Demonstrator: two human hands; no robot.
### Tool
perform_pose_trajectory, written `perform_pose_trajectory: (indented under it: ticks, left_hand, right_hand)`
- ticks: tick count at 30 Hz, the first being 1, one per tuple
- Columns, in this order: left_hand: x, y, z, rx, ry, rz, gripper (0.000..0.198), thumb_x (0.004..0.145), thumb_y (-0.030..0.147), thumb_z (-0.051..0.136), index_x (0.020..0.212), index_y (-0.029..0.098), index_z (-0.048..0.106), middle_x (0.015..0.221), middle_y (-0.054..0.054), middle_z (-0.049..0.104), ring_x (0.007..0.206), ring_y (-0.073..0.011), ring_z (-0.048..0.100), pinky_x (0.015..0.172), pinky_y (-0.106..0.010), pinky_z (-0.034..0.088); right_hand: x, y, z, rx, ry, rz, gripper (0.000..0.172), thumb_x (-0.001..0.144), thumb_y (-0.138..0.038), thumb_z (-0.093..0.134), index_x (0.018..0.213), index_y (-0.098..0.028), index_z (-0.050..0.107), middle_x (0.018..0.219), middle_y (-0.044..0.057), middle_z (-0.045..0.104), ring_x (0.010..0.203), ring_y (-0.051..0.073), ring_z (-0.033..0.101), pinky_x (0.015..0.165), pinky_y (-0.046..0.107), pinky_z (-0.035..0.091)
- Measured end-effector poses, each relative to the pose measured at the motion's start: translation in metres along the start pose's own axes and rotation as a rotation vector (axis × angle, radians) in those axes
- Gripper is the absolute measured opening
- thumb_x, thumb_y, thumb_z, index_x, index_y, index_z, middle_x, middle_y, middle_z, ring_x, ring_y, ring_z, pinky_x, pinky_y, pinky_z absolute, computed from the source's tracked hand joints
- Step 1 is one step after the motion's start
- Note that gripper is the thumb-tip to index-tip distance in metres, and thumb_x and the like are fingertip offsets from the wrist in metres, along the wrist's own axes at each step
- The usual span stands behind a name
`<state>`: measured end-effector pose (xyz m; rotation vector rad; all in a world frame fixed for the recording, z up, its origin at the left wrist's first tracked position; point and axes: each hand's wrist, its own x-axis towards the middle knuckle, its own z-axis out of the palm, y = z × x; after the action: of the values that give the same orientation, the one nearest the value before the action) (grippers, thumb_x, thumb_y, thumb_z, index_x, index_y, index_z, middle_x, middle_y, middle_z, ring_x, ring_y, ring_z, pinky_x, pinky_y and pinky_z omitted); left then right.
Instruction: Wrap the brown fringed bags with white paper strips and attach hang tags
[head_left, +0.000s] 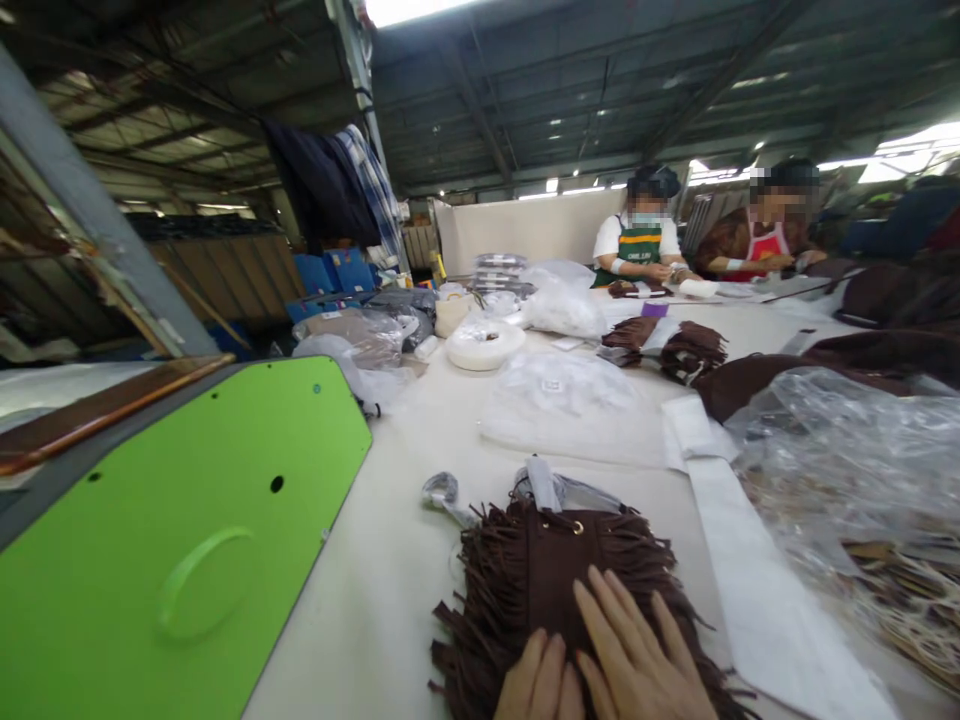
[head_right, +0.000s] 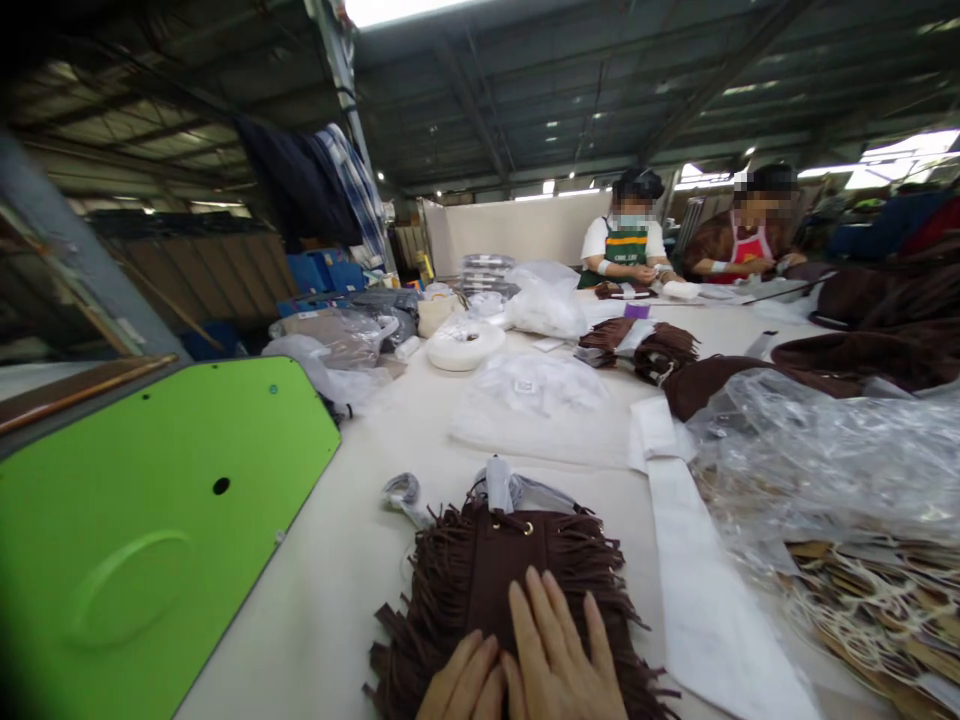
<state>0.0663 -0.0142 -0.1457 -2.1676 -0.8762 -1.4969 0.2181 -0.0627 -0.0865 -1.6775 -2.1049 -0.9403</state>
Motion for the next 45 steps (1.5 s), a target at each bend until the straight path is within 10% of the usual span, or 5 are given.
perform_pose_trajectory:
  ticks: [11,20,25,32,45]
  left_hand:
    - [0.118,-0.058,0.01,0.054,-0.759,0.045,0.039,0.084,0.033,0.055,0.12,0.02,0.05,0.118,-0.008,0.058,0.101,-0.0271,0.052,0.083,-0.045,0.044]
    - [0.133,-0.107,-0.022,0.211,-0.726,-0.217,0.024,0.087,0.011,0.038,0.098,0.01,0.059,0.107,-0.017,0.059,0.101,-0.0296,0.052,0.083,-0.048,0.04]
    - [0.138,-0.075,0.016,-0.05,-0.858,-0.228,0.046,0.079,0.02,0.058,0.124,0.019,0.048,0.127,-0.007,0.054,0.116,-0.0211,0.048,0.096,-0.036,0.039]
    - [0.146,-0.079,0.047,-0.146,-0.94,-0.37,0.018,0.081,0.012,0.049,0.078,0.02,0.065,0.077,0.003,0.068,0.075,-0.012,0.063,0.069,-0.021,0.045]
    - [0.154,-0.11,0.02,0.26,-0.798,-0.401,0.036,0.081,0.003,0.036,0.114,0.006,0.049,0.105,-0.019,0.061,0.103,-0.0286,0.056,0.086,-0.043,0.039]
  right_hand:
    - [-0.006,-0.022,0.014,-0.062,0.069,-0.007,0.036,0.082,-0.028,0.044,0.111,-0.02,0.063,0.113,0.006,0.066,0.098,0.022,0.062,0.085,0.039,0.036]
    - [-0.004,-0.024,0.009,0.007,0.054,0.019,0.037,0.081,-0.026,0.044,0.114,-0.019,0.061,0.115,0.007,0.065,0.101,0.022,0.061,0.088,0.043,0.033]
    - [-0.005,-0.024,0.01,0.01,0.052,0.024,0.037,0.081,-0.026,0.044,0.113,-0.018,0.061,0.115,0.008,0.064,0.101,0.023,0.06,0.089,0.043,0.032]
    - [0.0,-0.024,0.008,0.001,0.147,0.046,0.035,0.08,-0.028,0.044,0.106,-0.019,0.065,0.107,0.006,0.069,0.095,0.021,0.061,0.094,0.042,0.028]
    - [0.004,-0.028,-0.003,0.011,0.12,0.077,0.036,0.078,-0.029,0.044,0.103,-0.018,0.067,0.106,0.006,0.069,0.094,0.021,0.062,0.087,0.042,0.032]
